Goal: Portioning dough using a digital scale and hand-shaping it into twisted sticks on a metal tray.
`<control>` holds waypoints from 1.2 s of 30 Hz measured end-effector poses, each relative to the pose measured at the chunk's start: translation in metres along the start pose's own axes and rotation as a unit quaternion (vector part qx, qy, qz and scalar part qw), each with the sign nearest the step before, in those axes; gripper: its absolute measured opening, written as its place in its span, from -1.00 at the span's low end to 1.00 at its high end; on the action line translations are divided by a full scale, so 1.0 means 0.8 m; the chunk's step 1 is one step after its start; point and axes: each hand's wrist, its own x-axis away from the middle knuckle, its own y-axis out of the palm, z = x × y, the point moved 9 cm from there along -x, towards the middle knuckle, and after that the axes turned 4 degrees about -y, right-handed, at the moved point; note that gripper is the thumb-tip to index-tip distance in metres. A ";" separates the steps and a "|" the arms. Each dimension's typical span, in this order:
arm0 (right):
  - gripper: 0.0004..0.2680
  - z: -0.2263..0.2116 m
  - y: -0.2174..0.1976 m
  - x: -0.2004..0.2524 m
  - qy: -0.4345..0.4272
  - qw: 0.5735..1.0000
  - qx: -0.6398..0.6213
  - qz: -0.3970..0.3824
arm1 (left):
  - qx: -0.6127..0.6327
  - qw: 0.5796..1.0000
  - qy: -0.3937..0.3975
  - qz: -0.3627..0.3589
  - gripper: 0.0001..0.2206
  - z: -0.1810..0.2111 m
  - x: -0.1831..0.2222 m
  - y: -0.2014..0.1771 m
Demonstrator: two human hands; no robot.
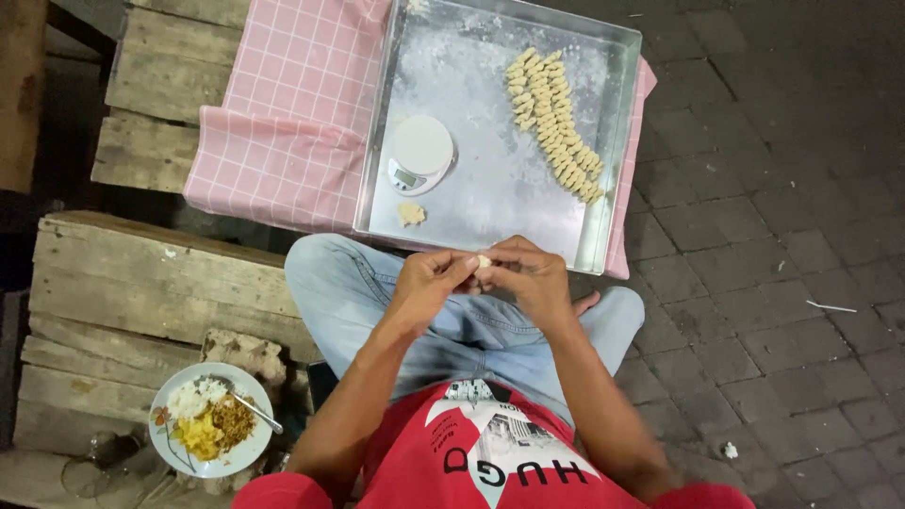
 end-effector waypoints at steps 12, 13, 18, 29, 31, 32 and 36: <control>-0.84 -0.019 0.006 0.011 -0.071 0.989 0.123 -0.044 | 0.058 0.994 -0.047 0.082 -0.73 -0.022 0.007 -0.020; -0.85 -0.024 0.011 0.013 -0.066 0.992 0.088 -0.058 | 0.044 0.995 -0.030 0.083 -0.70 -0.015 0.010 -0.020; -0.88 0.031 -0.002 0.009 0.023 0.994 -0.082 -0.068 | 0.052 0.995 -0.071 0.052 -0.80 -0.033 0.004 -0.032; -0.84 0.039 0.004 0.006 0.003 0.990 -0.048 -0.133 | 0.181 0.961 -0.203 -0.044 -0.88 -0.102 -0.004 -0.033; -0.83 0.047 -0.006 0.003 -0.038 0.992 -0.003 -0.119 | 0.160 0.969 -0.188 -0.033 -0.86 -0.066 0.010 -0.019; -0.83 0.040 0.000 0.005 -0.037 0.992 -0.003 -0.120 | 0.160 0.969 -0.188 -0.032 -0.86 -0.075 0.003 -0.025; -0.78 0.012 0.014 0.009 -0.022 0.995 0.014 -0.098 | 0.062 0.995 -0.070 0.032 -0.86 -0.043 -0.003 -0.044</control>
